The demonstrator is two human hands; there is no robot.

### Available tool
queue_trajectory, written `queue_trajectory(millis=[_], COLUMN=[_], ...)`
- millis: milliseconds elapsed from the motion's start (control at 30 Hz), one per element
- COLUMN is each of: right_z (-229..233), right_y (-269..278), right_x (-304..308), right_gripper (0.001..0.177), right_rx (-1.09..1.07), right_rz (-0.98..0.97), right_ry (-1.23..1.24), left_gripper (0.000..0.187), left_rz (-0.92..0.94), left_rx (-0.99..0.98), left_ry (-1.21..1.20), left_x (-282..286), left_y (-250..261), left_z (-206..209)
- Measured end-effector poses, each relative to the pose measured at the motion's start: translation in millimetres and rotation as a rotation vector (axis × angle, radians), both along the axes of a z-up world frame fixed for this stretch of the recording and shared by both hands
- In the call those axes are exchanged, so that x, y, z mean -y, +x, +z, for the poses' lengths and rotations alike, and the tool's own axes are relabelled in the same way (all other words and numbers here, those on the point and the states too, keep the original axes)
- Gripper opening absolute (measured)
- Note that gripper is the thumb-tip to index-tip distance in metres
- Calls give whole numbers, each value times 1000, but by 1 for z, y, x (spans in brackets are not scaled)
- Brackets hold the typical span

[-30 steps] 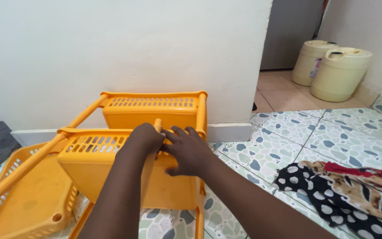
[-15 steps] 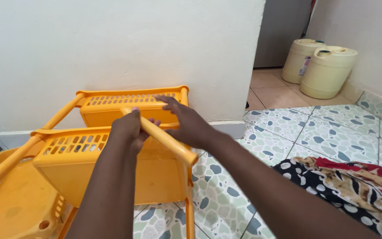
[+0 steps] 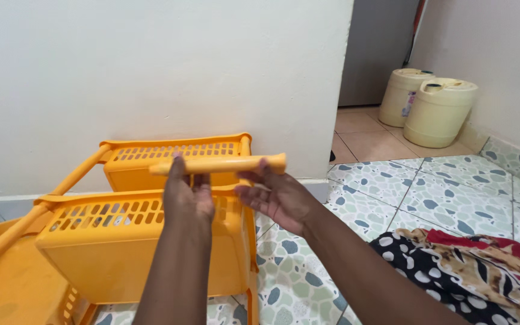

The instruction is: The person assembles a yellow plastic basket by hand. They attach the side panels to the base, then insert the handle bars into the side slots, and finally place the top tray onto the frame.

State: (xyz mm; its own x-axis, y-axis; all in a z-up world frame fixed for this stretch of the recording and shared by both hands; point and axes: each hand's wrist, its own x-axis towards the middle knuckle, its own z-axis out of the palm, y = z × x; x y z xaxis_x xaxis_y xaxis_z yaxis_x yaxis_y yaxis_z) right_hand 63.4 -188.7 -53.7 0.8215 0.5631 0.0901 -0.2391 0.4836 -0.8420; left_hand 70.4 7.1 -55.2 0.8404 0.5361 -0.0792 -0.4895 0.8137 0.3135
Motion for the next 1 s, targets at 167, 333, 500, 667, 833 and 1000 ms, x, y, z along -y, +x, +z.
queue_trajectory(millis=[167,333,500,667,833,1000], right_z=[3,5,-15,-23,-57,-65], right_y=[22,48,65,38,-44,-65], right_x=[10,26,37,9,-37,-30], right_gripper=[38,38,30,41,41,39], right_rx=[-341,-485,-366,-238,-188,-154], right_rz=[-260,-288,-420,-346,-224,-258], right_ry=[199,131,34,-306,-423,-578], left_gripper=[45,50,65,54,35,36], left_rz=[-360,-946,-1275,-1029,-391,269], left_rx=[161,205,204,-228,-544,-570], left_ry=[511,1133,1313,1473,1624,1925], left_x=[33,41,28,5,1,-7], left_y=[-34,-62,-73,-47,-6,7], left_z=[13,42,64,45,-4,-29])
